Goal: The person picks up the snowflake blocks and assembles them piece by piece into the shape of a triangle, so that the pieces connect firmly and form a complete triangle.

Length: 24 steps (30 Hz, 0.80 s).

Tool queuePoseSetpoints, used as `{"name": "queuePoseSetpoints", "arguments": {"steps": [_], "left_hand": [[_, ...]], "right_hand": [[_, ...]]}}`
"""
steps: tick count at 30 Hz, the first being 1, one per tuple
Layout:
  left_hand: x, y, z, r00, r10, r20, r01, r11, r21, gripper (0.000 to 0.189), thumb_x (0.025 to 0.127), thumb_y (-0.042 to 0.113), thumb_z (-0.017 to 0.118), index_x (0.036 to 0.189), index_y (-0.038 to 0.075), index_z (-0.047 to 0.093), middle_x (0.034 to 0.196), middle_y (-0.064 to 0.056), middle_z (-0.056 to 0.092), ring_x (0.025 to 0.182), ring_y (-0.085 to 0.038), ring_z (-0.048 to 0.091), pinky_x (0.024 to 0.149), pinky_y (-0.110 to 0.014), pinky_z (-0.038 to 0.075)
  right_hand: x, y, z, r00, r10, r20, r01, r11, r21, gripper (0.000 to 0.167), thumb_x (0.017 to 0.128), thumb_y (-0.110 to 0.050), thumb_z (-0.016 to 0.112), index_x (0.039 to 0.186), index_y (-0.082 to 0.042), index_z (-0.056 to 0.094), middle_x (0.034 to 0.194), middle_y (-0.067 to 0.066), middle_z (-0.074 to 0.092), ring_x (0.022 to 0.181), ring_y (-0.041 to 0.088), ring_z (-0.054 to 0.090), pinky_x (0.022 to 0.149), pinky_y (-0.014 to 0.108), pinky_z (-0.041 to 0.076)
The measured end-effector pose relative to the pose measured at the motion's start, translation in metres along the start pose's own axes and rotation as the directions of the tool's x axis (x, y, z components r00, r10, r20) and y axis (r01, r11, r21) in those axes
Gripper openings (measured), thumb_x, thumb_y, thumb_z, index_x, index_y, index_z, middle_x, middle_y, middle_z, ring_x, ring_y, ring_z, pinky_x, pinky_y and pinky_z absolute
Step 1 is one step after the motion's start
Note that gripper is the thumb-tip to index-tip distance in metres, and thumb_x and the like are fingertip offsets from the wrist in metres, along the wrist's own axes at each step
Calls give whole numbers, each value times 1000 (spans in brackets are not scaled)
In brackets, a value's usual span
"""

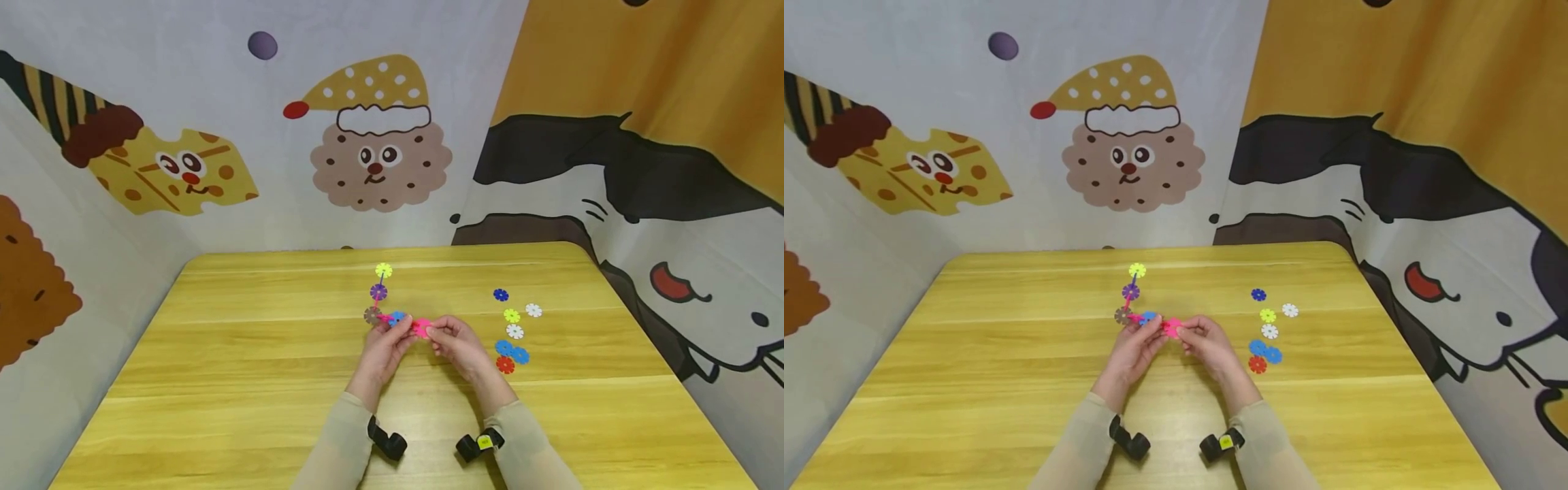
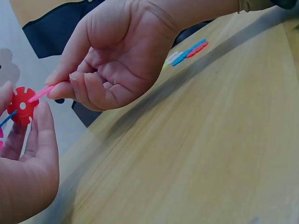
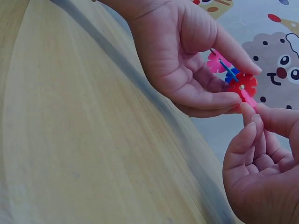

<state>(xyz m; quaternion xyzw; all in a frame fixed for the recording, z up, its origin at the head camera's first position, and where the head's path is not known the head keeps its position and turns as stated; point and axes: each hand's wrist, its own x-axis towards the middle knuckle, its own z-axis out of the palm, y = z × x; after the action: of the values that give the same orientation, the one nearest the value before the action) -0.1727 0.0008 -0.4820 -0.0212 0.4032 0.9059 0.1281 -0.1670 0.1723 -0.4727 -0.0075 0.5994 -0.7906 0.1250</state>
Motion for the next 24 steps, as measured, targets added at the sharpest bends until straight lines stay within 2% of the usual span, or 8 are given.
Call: {"name": "queuePoseSetpoints", "arguments": {"steps": [3, 9, 11, 14, 19, 24], "left_hand": [[0, 1, -1, 1000, -11, -5, 11, 1000, -19, 5, 95, 1, 64, 95, 6, 63, 93, -6, 67, 84, -14, 68, 86, -27, 55], [0, 2, -3, 1000, -12, 0, 12, 1000, -3, 6, 94, -1, 63, 96, 5, 64, 94, -6, 68, 85, -14, 69, 87, -28, 55], [0, 3, -4, 1000, -7, -2, 7, 1000, -5, 6, 94, -1, 62, 96, 4, 63, 94, -6, 68, 84, -14, 68, 86, -28, 55], [0, 5, -5, 1000, -4, -6, 4, 1000, -12, 6, 94, -2, 64, 96, 4, 62, 94, -6, 68, 83, -14, 68, 84, -27, 56], [0, 7, -8, 1000, 0, 8, 0, 1000, -30, 8, 94, -3, 63, 95, 5, 63, 93, -6, 68, 82, -14, 68, 82, -27, 56], [1, 9, -10, 1000, 0, 16, 0, 999, -37, 14, 95, -6, 58, 92, 6, 64, 91, -6, 69, 81, -13, 69, 81, -26, 56]], "right_hand": [[0, 0, 0, 1000, 2, -5, -2, 1000, -7, 4, 95, 2, 60, 97, -2, 59, 80, 1, 60, 68, 10, 55, 61, 20, 48], [0, 0, -3, 1000, 7, -1, -7, 999, -37, 5, 95, 0, 61, 98, -4, 61, 81, 0, 61, 69, 10, 55, 63, 20, 48], [0, -1, -4, 1000, 5, -7, -5, 997, -74, 6, 96, -2, 62, 102, -2, 62, 84, 1, 63, 72, 11, 57, 65, 21, 50], [-2, -4, -10, 1000, -8, -20, 5, 987, -162, 19, 96, -5, 63, 111, 6, 60, 89, 3, 66, 77, 14, 59, 68, 23, 52], [-10, -15, -34, 997, -65, -27, 53, 945, -324, 35, 97, -7, 63, 121, 15, 54, 96, 12, 66, 83, 20, 62, 72, 28, 54], [-26, -29, -73, 990, -137, -36, 101, 860, -500, 35, 97, -9, 64, 121, 14, 56, 102, 24, 66, 86, 24, 63, 72, 30, 55]]}}
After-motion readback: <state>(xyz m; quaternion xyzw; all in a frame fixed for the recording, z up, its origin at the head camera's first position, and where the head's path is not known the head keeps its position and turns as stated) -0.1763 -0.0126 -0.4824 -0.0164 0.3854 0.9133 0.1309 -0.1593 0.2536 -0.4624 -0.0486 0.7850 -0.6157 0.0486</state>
